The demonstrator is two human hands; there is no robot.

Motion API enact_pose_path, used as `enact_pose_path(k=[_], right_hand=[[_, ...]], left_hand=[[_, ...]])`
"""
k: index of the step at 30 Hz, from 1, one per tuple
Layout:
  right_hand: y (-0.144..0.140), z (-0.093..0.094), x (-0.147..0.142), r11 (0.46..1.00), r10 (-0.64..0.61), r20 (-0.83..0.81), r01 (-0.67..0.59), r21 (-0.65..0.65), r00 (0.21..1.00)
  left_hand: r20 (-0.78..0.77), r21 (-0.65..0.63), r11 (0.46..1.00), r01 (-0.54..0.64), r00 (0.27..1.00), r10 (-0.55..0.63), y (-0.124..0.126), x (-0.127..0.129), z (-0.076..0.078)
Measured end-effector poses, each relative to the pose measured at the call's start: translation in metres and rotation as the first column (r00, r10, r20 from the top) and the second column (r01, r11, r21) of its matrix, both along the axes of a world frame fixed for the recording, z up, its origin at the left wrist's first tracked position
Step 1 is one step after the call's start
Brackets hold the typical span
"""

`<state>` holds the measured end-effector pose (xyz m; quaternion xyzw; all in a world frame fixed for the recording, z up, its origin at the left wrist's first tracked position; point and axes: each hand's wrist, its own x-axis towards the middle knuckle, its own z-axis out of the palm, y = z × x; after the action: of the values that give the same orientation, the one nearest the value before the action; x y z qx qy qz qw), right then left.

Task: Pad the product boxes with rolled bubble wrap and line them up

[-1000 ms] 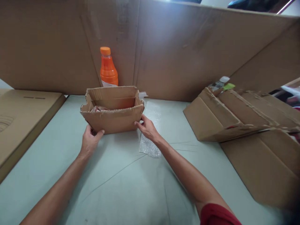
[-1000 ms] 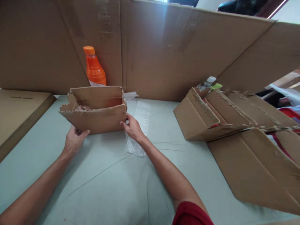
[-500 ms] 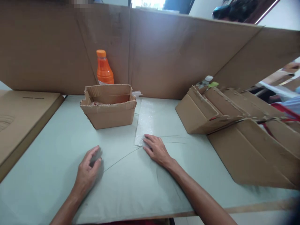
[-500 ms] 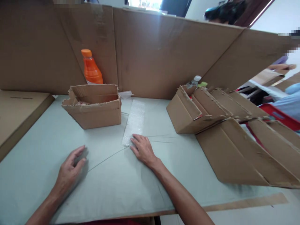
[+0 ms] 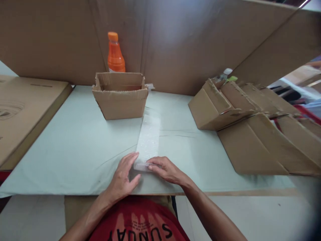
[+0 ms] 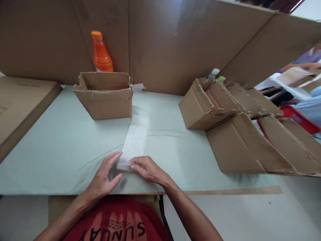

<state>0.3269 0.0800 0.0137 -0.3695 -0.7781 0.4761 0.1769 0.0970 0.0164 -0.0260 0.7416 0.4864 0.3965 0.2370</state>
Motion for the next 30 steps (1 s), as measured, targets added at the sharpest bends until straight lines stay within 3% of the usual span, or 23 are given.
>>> enact_pose_path(k=[2, 4, 6, 8, 10, 11, 14, 17, 20, 23, 26, 28, 30], right_hand=[[-0.009, -0.010, -0.003, 0.987, -0.099, -0.075, 0.088, -0.131, 0.992], [-0.015, -0.018, -0.002, 0.962, -0.258, -0.109, 0.244, -0.122, 0.960], [-0.019, -0.022, 0.001, 0.903, -0.420, -0.132, 0.428, 0.036, 0.898], [-0.025, -0.020, 0.005, 0.802, -0.509, -0.174, 0.538, 0.260, 0.843], [-0.033, -0.016, 0.008, 0.734, -0.480, -0.198, 0.515, 0.443, 0.854], [-0.037, -0.014, 0.009, 0.730, -0.429, -0.189, 0.462, 0.504, 0.883], [-0.049, -0.018, 0.005, 0.766, -0.251, -0.050, 0.230, 0.601, 0.967], [-0.053, -0.031, -0.002, 0.779, -0.219, 0.121, 0.098, 0.620, 0.968], [-0.049, -0.044, -0.004, 0.765, -0.261, 0.150, 0.109, 0.635, 0.954], [-0.043, -0.046, -0.003, 0.758, -0.262, 0.094, 0.144, 0.636, 0.961], [-0.040, -0.040, -0.001, 0.819, -0.248, 0.022, 0.198, 0.538, 0.968], [-0.041, -0.036, 0.000, 0.880, -0.253, -0.018, 0.238, 0.410, 0.967], [-0.043, -0.032, 0.000, 0.898, -0.285, -0.050, 0.285, 0.335, 0.957]], left_hand=[[0.016, -0.115, 0.993, -0.004, 1.000, 0.006, -0.002, 0.009, 0.001], [0.012, -0.239, 0.969, -0.068, 0.997, 0.073, -0.001, 0.013, 0.002], [-0.021, -0.337, 0.931, -0.139, 0.990, 0.140, 0.004, 0.015, 0.004], [-0.074, -0.397, 0.900, -0.182, 0.983, 0.166, 0.010, 0.016, 0.006], [-0.128, -0.420, 0.883, -0.209, 0.977, 0.170, 0.016, 0.018, 0.008], [-0.153, -0.421, 0.879, -0.221, 0.973, 0.172, 0.018, 0.019, 0.009], [-0.210, -0.392, 0.882, -0.262, 0.959, 0.192, 0.022, 0.023, 0.005], [-0.189, -0.266, 0.925, -0.271, 0.956, 0.226, 0.022, 0.023, -0.001], [-0.127, -0.030, 0.976, -0.213, 0.970, 0.208, 0.017, 0.016, -0.001], [-0.171, 0.119, 0.992, -0.049, 0.983, 0.069, 0.009, 0.008, 0.004], [-0.201, 0.099, 0.995, 0.027, 0.980, -0.007, 0.002, 0.005, 0.009], [-0.181, 0.046, 0.999, -0.002, 0.983, 0.010, -0.001, 0.006, 0.009], [-0.160, -0.017, 0.999, -0.040, 0.986, 0.037, -0.002, 0.007, 0.007]])
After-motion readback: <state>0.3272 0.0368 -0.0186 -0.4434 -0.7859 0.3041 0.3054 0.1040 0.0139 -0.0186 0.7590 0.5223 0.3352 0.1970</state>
